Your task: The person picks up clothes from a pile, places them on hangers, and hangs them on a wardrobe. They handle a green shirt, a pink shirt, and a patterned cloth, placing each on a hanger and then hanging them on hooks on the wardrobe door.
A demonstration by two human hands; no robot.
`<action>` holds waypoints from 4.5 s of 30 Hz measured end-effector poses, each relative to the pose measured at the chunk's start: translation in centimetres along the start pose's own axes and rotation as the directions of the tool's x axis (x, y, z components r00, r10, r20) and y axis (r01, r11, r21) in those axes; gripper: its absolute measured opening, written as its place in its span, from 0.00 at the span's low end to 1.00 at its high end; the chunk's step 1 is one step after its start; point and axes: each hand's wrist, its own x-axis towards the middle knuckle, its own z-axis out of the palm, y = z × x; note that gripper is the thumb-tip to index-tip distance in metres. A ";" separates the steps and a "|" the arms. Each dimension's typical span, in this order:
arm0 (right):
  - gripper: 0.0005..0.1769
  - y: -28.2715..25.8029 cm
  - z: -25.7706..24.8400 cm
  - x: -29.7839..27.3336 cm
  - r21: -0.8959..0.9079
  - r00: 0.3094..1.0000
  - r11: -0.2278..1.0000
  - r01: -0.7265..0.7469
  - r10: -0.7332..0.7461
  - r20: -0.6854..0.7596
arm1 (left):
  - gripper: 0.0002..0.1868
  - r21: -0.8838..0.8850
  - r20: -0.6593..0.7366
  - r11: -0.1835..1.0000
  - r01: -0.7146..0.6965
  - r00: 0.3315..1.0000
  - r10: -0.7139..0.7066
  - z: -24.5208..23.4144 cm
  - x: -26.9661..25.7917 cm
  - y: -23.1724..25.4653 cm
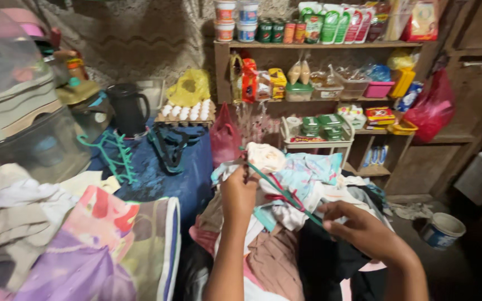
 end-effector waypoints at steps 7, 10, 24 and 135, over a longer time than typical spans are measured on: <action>0.17 1.8 4.6 5.3 -0.155 0.984 0.976 0.154 -0.167 -0.070 | 0.16 0.215 -0.022 0.969 -0.120 0.992 0.128 -4.8 -1.0 4.6; 0.19 1.0 6.1 5.5 -0.095 0.999 0.995 0.009 -0.014 -0.052 | 0.12 0.166 -0.026 0.961 -0.222 0.973 0.229 -5.6 -1.0 5.3; 0.26 0.1 12.6 6.3 0.366 0.983 0.915 0.169 -0.128 -0.134 | 0.12 0.082 0.033 0.962 -0.260 0.966 0.258 -4.8 -1.1 5.6; 0.15 -1.5 6.7 7.8 0.039 0.912 0.993 0.115 -0.090 -0.401 | 0.34 -0.259 -0.168 0.900 -0.352 0.934 0.316 3.2 0.5 -2.0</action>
